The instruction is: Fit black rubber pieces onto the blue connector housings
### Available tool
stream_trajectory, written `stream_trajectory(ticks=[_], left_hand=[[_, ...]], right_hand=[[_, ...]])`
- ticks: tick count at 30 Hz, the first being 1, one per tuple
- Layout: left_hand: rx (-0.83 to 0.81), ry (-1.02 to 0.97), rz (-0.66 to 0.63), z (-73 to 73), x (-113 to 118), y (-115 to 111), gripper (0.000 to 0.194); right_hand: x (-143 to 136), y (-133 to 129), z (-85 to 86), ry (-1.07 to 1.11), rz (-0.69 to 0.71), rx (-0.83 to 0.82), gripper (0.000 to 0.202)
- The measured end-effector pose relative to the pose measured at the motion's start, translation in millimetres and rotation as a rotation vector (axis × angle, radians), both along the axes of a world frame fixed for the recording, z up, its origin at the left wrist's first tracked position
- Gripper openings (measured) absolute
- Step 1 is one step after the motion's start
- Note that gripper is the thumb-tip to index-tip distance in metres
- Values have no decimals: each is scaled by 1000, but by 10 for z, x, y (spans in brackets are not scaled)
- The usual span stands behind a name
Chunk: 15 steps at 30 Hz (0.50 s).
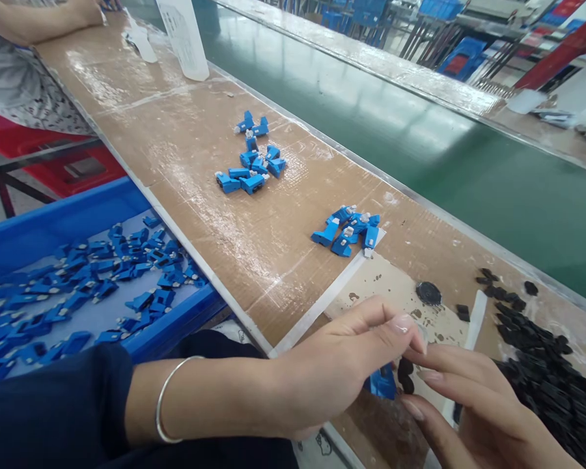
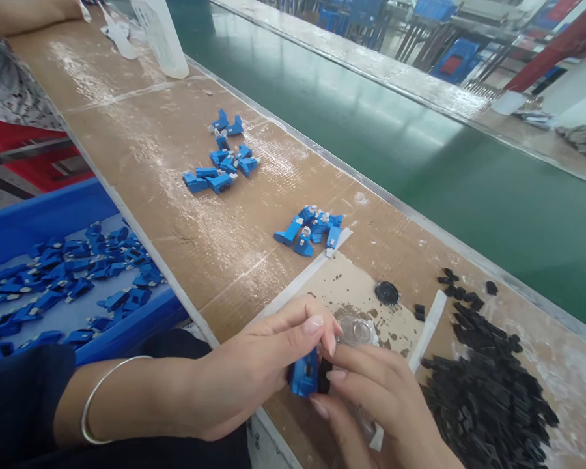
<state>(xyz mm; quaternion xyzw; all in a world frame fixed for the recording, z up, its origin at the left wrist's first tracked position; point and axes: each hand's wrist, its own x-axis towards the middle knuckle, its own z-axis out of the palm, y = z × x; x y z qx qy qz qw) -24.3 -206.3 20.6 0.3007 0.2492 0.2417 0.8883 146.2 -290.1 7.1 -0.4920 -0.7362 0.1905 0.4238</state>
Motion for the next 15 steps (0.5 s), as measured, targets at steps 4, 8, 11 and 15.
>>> stream_trajectory(ticks=[4,8,11,15], left_hand=[[21,-55,-8,62,0,2,26],[55,-48,5,82,8,-5,24],[37,-73,-10,85,8,-6,22],[-21,-107,-26,108,0,7,22]], right_hand=[[-4,-9,-22,4,-11,-2,44],[48,2,-47,-86,25,25,44],[128,32,-41,-189,72,42,45],[211,75,28,-344,151,109,35]])
